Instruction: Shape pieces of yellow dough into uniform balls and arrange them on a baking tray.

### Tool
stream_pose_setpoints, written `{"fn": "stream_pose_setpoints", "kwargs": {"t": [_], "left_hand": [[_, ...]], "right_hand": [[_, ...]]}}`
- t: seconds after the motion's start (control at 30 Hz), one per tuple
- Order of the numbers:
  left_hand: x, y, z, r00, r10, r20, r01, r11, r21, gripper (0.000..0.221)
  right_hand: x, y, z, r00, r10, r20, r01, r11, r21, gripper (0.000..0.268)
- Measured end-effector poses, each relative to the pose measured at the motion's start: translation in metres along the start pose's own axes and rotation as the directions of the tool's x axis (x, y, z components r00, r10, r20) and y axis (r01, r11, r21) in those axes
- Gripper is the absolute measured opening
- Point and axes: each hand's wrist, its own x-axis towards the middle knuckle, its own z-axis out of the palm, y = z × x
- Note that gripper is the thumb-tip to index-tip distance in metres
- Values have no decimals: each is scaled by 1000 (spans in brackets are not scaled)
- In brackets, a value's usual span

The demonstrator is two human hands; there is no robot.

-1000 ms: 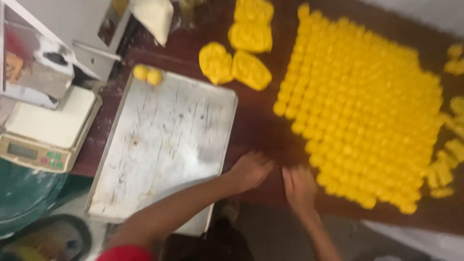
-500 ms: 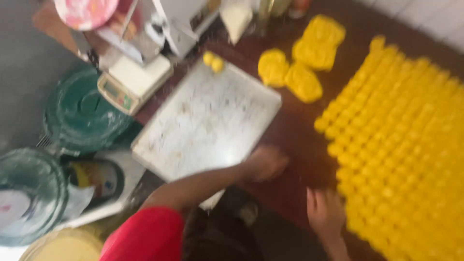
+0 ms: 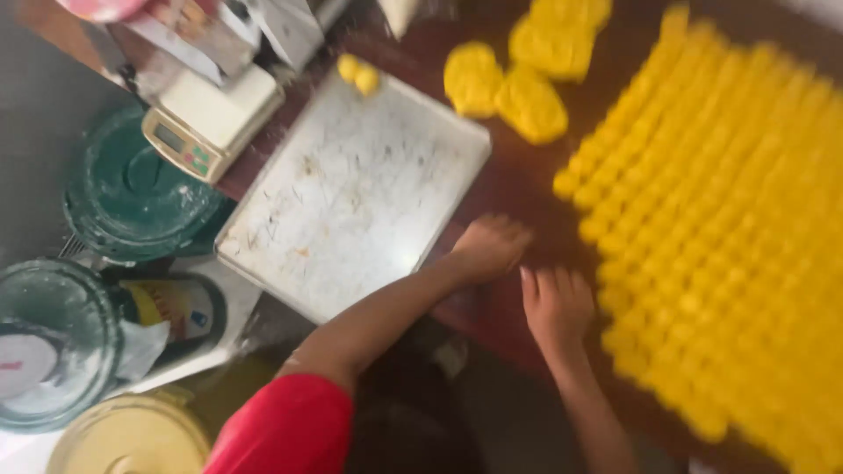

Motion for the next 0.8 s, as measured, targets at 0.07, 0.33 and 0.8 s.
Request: {"fn": "stream_pose_setpoints", "kwargs": {"t": [0.07, 0.33, 0.8], "left_hand": [[-8, 13, -1, 1000, -14, 0, 14, 1000, -1, 16], [-18, -5, -13, 918, -108, 382, 101, 994, 38, 20], [-74, 14, -17, 944, -330, 30, 329, 921, -207, 28]], "right_hand": [[-13, -9, -6, 1000, 15, 25, -15, 1000, -2, 34], [-32, 25, 0, 983, -8, 184, -12, 994, 107, 37], [-71, -12, -35, 945, 327, -10, -325, 942, 88, 32]]}}
